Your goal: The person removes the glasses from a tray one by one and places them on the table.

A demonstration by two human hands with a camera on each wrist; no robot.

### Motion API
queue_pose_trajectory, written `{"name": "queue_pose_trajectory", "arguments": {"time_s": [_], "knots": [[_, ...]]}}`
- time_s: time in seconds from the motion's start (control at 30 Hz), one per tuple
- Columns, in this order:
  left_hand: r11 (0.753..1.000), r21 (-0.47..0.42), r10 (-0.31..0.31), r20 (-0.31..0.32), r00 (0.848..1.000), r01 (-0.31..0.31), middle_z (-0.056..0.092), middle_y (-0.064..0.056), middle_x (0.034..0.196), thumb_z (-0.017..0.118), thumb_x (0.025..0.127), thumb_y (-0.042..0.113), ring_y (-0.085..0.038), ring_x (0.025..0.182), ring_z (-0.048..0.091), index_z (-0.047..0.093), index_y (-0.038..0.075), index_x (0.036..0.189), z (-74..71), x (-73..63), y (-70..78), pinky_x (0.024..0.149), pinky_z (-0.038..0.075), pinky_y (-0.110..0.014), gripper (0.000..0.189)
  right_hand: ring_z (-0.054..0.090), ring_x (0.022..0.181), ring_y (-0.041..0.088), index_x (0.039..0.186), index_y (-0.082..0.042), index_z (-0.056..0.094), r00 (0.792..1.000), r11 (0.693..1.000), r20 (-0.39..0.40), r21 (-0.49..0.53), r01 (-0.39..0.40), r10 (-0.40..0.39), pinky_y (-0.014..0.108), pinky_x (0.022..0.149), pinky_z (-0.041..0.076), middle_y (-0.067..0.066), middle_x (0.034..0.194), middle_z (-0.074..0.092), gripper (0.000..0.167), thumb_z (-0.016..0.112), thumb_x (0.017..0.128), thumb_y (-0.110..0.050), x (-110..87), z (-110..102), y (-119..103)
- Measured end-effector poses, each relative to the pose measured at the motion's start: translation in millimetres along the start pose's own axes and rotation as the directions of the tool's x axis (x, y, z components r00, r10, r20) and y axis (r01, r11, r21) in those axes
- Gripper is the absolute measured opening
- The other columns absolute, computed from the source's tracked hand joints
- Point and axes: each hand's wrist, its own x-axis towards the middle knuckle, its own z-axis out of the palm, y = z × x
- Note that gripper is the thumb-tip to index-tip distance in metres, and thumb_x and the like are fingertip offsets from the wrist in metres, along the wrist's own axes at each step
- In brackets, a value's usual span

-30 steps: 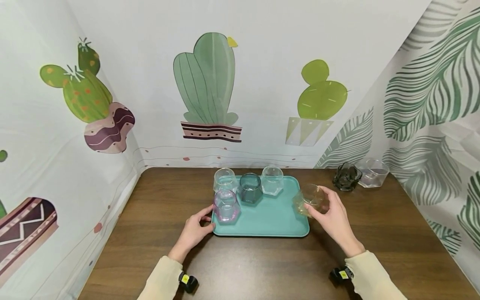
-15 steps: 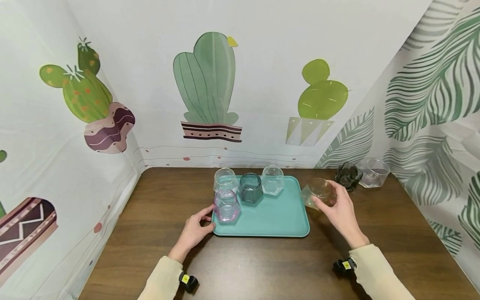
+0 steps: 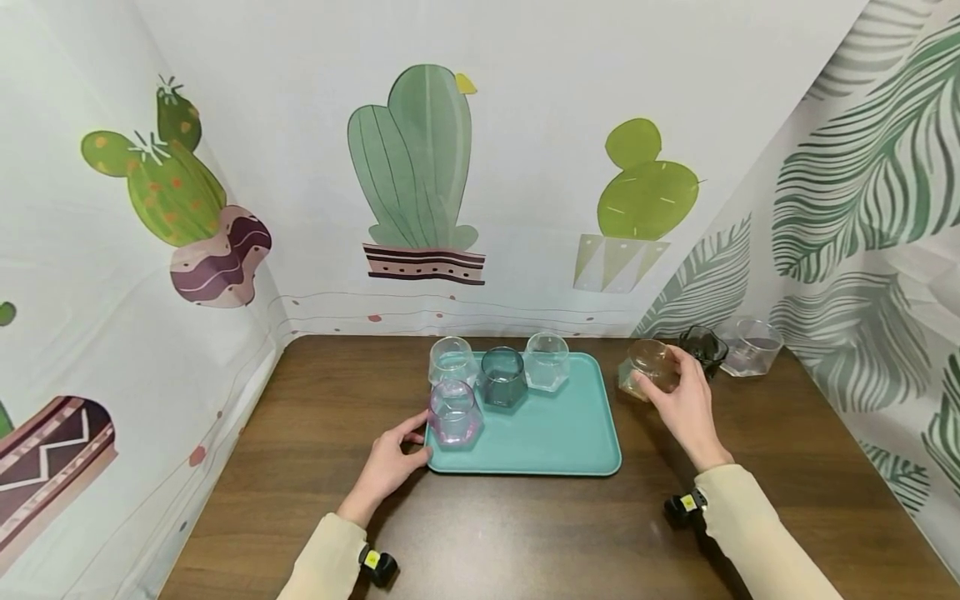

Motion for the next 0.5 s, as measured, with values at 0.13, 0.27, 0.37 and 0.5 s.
{"name": "queue_pose_trajectory", "arguments": {"time_s": [0.13,0.27,0.37,0.5], "knots": [[1.000,-0.005,-0.004,-0.001,1.000,0.004,0.072,-0.011,0.124,0.076,0.085,0.001,-0.024,0.103,0.067,0.065,0.008,0.142,-0.1,-0.5,0.3,0.076,0.050,-0.025,0.059,0.048,0.129,0.047,0.153,0.004,0.039,1.000,0.999,0.001,0.018,-0.026,0.026,0.055,0.096,0.046,0.030,0.145,0.045,0.076,0.076,0.095,-0.029,7.8,3.1,3.4],[1.000,0.001,-0.001,-0.002,1.000,0.001,0.073,-0.010,0.121,0.076,0.085,0.002,-0.023,0.102,0.067,0.065,0.008,0.142,0.3,-0.5,-0.1,0.078,0.050,-0.027,0.058,0.047,0.131,0.048,0.154,0.005,0.038,0.999,0.998,-0.011,0.026,-0.051,0.052,0.059,0.100,0.045,0.031,0.146,0.044,0.077,0.076,0.096,-0.028,14.3,5.0,6.7],[1.000,0.007,0.001,0.001,1.000,-0.001,0.073,-0.010,0.120,0.076,0.085,0.003,-0.023,0.102,0.067,0.065,0.008,0.142,0.6,-0.3,-0.9,0.080,0.050,-0.028,0.058,0.047,0.132,0.049,0.153,0.006,0.038,0.997,0.997,-0.024,0.022,-0.069,0.069,0.060,0.103,0.043,0.030,0.145,0.045,0.077,0.076,0.095,-0.027,18.5,5.9,8.3],[1.000,0.005,0.002,0.000,1.000,-0.002,0.073,-0.010,0.123,0.076,0.086,0.003,-0.023,0.102,0.067,0.064,0.008,0.143,0.7,0.0,-2.2,0.080,0.050,-0.028,0.058,0.046,0.132,0.050,0.154,0.006,0.037,0.996,0.996,-0.028,0.012,-0.087,0.088,0.061,0.107,0.038,0.031,0.145,0.045,0.078,0.075,0.096,-0.028,23.9,7.4,10.0]]}}
